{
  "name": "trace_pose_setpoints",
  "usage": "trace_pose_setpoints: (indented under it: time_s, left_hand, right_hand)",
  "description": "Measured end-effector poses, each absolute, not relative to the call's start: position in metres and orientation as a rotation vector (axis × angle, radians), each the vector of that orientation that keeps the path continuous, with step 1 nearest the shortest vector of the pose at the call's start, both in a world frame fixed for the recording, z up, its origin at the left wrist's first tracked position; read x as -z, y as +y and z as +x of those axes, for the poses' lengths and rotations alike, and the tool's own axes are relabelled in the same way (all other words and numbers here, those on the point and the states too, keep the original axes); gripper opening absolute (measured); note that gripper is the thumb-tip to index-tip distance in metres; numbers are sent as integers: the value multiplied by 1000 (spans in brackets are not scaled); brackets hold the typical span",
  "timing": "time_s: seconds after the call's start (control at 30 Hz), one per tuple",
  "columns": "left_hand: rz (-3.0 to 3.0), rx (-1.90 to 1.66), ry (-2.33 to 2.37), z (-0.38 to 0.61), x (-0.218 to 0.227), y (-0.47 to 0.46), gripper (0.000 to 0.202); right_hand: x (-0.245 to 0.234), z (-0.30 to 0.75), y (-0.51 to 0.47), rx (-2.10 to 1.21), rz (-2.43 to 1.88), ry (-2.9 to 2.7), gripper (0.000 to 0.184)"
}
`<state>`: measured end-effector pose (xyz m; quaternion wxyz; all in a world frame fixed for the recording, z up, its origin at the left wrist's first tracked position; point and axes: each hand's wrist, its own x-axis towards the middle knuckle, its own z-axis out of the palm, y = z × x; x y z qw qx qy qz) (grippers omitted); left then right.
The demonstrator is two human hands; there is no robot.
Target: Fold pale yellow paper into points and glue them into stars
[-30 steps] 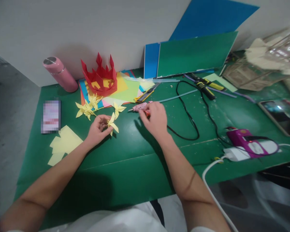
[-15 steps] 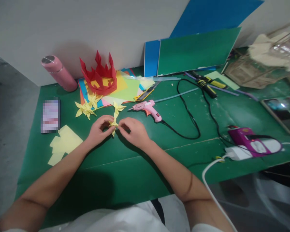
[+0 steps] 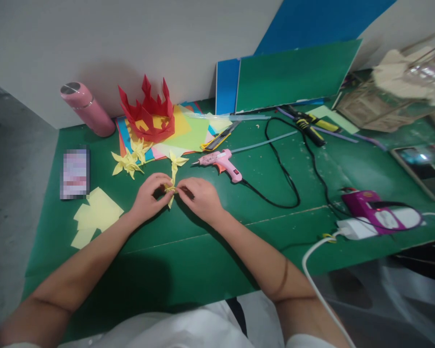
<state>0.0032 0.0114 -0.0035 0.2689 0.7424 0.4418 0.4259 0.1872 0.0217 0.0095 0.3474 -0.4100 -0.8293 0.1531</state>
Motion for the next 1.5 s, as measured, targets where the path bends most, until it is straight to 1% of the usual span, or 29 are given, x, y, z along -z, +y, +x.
trace_pose_setpoints:
  time_s: [0.1,0.27,0.37,0.5,0.93,1.13,1.5]
  left_hand:
    - [1990,-1117,1165,3,2,10,14]
    - [1969,-1068,1160,2,0,9,25]
    - [1981,-1045,1158,2,1,9,27]
    - [2001,-1027,1146,1,1,9,26]
    - [2015,-1000,1152,1,1,9,29]
    - [2016,-985,1158,1,1,8,30]
    - [2055,-980,1168,2,0,8,24]
  right_hand:
    - [-9,188,23,-378,-1023,-2179,11]
    - [-6,188,23,-395,-993,-2187,11]
    - [-5,188,23,-397,-981,-2198,13]
    - [-3,188,23,-399,-989,-2239,16]
    - [-2,188,25,-259,-901,-2361,15]
    - [-5,187,24,-278,-883,-2384,15]
    - [-3,186,23,-191,-899,-2425,17]
